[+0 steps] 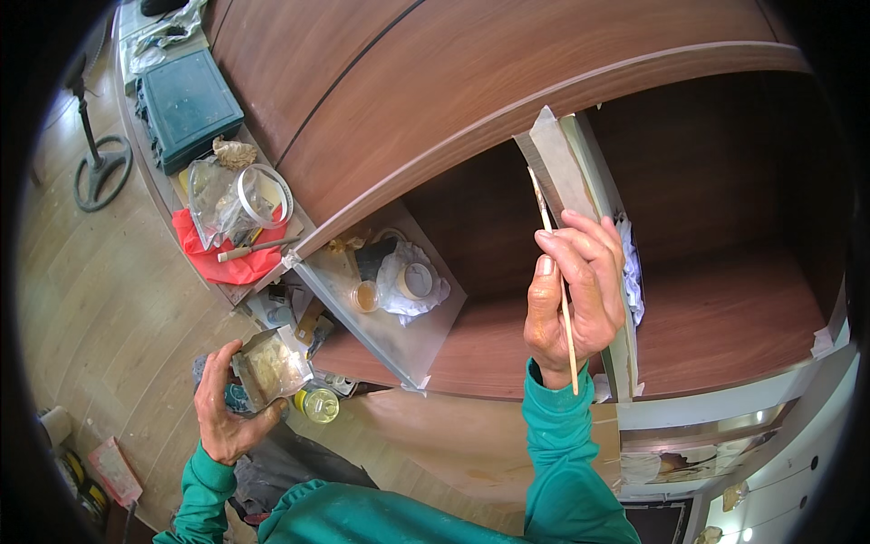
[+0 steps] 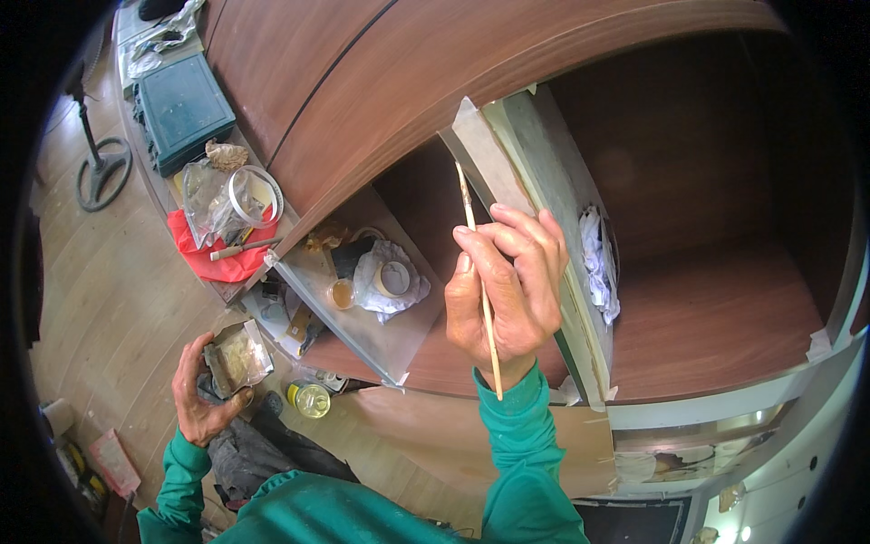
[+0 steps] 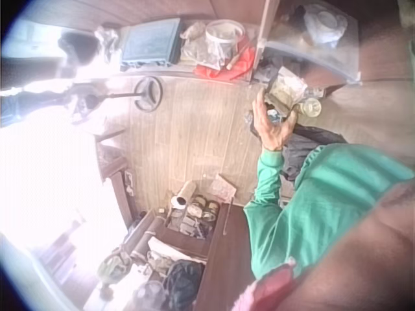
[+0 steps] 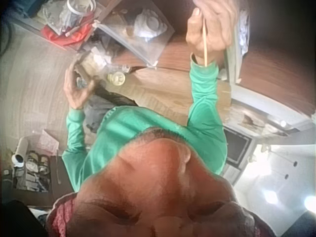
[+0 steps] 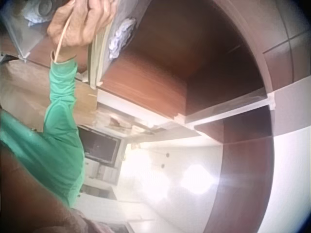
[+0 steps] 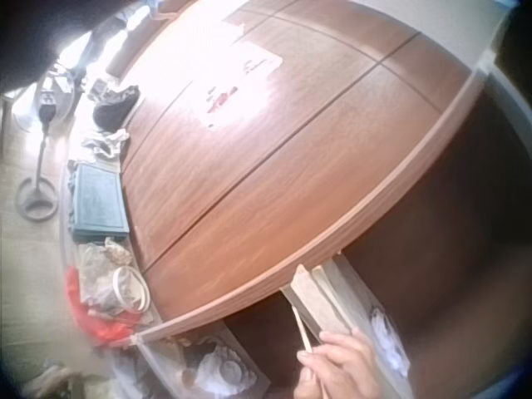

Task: The person applies a light-colored finish to the edges of a wooden cabinet using a small brush and a metal paint container. They repeatedly dip the brush into the container and paint along the curved edge of the cabinet, occasionally pausing to reposition.

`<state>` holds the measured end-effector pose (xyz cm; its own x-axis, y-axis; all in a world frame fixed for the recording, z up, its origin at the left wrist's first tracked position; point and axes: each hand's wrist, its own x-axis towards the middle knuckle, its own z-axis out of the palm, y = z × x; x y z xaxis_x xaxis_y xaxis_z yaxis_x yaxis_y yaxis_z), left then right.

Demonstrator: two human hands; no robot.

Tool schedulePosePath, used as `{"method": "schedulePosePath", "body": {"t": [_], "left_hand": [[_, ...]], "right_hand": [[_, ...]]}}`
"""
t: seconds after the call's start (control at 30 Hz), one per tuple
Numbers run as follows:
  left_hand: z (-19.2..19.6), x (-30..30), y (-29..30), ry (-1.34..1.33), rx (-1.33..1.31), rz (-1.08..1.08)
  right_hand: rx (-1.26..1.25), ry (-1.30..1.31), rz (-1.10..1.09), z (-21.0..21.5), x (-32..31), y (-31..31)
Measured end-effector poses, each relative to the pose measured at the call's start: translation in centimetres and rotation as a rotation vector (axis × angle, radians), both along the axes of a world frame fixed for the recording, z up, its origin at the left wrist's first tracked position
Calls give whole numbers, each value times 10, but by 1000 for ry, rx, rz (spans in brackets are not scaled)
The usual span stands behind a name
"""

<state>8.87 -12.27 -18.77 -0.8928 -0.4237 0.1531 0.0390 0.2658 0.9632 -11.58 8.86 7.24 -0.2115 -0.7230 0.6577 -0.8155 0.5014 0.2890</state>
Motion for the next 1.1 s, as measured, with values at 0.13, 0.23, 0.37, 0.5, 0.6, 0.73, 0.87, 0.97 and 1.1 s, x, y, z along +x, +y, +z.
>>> {"method": "schedulePosePath", "body": {"t": [0.13,0.23,0.37,0.5,0.6,0.73,0.87,0.97,1.1], "left_hand": [[0,0,1,-7,8,-5],[2,0,1,-21,29,-12],[1,0,1,-21,26,-7],[1,0,2,-21,23,-4],[0,-1,2,-15,19,-3],[-1,-1,3,-9,15,-2],[1,-3,1,-4,2,0],[1,-3,0,11,11,1],[4,-5,1,23,13,1]], "right_hand": [[-1,-4,-4,0,1,2],[0,-3,-6,1,3,3],[9,-9,-17,0,5,8],[13,-11,-11,2,5,7],[12,-11,-8,2,3,4],[16,-13,-8,2,2,4],[13,-17,-3,2,2,2],[7,-21,-5,2,3,5],[9,-33,-32,8,15,13]]}}
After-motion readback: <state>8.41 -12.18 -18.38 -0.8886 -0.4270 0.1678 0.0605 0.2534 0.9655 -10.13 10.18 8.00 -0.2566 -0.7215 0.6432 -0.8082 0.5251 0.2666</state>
